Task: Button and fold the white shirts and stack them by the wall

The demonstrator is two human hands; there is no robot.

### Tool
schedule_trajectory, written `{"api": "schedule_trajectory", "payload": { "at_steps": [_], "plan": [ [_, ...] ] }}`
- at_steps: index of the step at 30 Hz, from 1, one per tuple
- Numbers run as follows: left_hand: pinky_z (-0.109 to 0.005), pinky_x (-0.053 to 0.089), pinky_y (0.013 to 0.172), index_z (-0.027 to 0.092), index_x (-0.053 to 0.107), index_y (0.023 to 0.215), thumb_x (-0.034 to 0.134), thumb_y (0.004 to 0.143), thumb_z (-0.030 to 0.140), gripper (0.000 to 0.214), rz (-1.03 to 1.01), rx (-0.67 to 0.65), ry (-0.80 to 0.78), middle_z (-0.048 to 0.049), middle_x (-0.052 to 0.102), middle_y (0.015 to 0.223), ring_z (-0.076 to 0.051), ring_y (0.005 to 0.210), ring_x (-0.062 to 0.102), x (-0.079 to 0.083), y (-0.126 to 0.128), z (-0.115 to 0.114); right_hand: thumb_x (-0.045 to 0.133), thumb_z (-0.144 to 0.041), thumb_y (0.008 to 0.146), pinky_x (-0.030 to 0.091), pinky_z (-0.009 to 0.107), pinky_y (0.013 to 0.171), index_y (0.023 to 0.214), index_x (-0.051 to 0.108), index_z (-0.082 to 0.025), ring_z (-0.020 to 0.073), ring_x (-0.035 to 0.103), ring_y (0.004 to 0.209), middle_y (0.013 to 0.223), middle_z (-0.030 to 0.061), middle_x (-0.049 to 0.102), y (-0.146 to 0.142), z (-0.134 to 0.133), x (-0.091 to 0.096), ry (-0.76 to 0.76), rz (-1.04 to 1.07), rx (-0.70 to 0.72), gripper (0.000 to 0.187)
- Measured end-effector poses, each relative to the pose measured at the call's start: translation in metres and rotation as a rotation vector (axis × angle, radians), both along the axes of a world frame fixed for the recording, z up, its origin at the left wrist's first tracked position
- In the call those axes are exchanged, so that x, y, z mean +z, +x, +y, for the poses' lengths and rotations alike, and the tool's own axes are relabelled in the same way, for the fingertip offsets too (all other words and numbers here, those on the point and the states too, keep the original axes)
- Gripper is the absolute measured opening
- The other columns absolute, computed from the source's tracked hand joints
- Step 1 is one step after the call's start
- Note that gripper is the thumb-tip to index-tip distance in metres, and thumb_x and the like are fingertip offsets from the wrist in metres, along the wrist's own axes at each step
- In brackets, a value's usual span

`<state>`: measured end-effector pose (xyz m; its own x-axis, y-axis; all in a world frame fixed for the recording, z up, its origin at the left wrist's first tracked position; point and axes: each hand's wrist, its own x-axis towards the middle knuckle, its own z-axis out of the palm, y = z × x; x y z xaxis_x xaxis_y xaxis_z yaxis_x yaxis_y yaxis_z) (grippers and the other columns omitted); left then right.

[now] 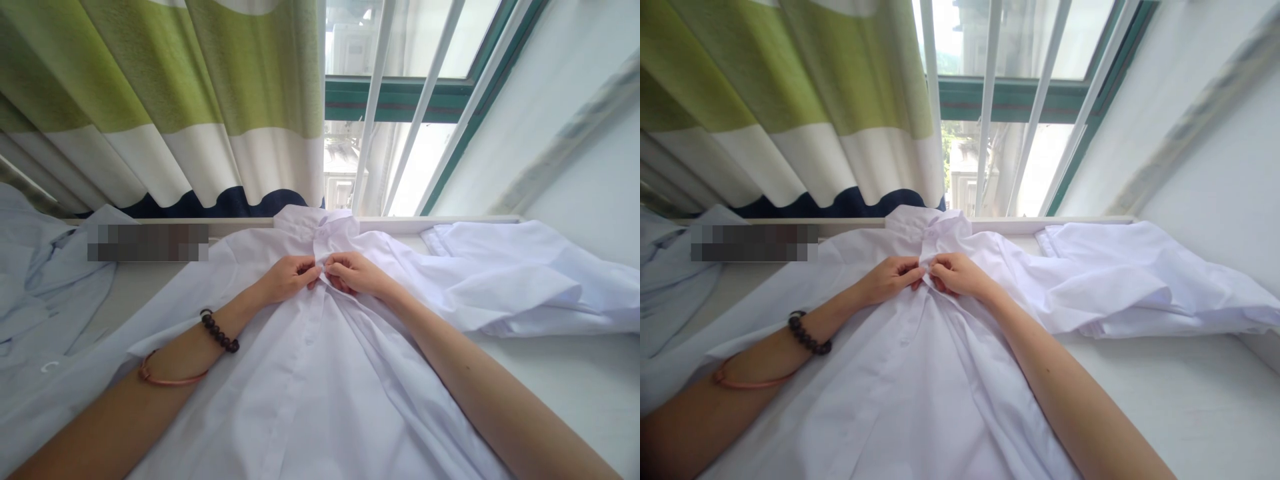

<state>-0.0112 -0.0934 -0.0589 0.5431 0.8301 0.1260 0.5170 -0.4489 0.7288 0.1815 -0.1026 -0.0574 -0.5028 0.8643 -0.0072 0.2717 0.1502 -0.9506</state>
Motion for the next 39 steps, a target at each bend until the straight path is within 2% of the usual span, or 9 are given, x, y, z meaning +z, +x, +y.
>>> {"api": "schedule_trajectory", "payload": {
  "at_steps": [6,12,19,25,39],
  "plan": [
    [-0.021,0.036,0.055,0.016,0.055,0.061,0.046,0.086,0.038,0.035,0.018,0.000,0.017,0.0025,0.054,0.058,-0.011,0.055,0.046,-0.0004,0.0003,0.0002,0.048,-0.025,0.081,0.029,0.019,0.037,0.065,0.050,-0.018,0.0067,0.043,0.040,0.051,-0.0043,0.053,0.0010,0.0019,-0.0012,0.027,0.000,0.023,0.019],
    [-0.021,0.035,0.056,0.015,0.056,0.062,0.046,0.086,0.036,0.034,0.032,-0.020,0.021,0.0028,0.055,0.058,-0.010,0.055,0.047,0.0004,-0.0001,0.0003,0.045,-0.021,0.080,0.032,0.018,0.039,0.067,0.051,-0.017,0.0065,0.044,0.040,0.051,-0.0048,0.053,0.0029,0.0043,-0.0033,0.058,-0.003,0.069,0.015],
    [-0.021,0.036,0.057,0.015,0.055,0.062,0.045,0.087,0.036,0.034,0.027,-0.020,0.021,0.0028,0.054,0.058,-0.010,0.056,0.047,-0.0006,-0.0011,0.0007,0.044,-0.019,0.080,0.031,0.018,0.038,0.066,0.051,-0.018,0.0062,0.043,0.039,0.050,-0.0052,0.053,0.0024,0.0038,-0.0036,0.041,0.007,0.052,0.015],
    [-0.021,0.036,0.057,0.015,0.056,0.063,0.045,0.087,0.035,0.033,0.023,-0.026,0.015,0.0026,0.055,0.059,-0.011,0.057,0.048,-0.0008,-0.0020,0.0012,0.050,-0.029,0.082,0.031,0.018,0.037,0.067,0.050,-0.018,0.0066,0.044,0.040,0.052,-0.0047,0.053,0.0021,0.0036,-0.0041,0.036,-0.001,0.049,0.019],
    [-0.021,0.038,0.057,0.015,0.058,0.066,0.047,0.085,0.036,0.031,-0.009,-0.050,-0.015,0.0022,0.056,0.060,-0.011,0.058,0.049,-0.0016,-0.0024,0.0022,0.046,-0.022,0.082,0.033,0.019,0.039,0.069,0.053,-0.017,0.0067,0.044,0.040,0.051,-0.0050,0.053,0.0035,0.0047,-0.0013,0.036,-0.013,0.094,0.016]
  ]
}}
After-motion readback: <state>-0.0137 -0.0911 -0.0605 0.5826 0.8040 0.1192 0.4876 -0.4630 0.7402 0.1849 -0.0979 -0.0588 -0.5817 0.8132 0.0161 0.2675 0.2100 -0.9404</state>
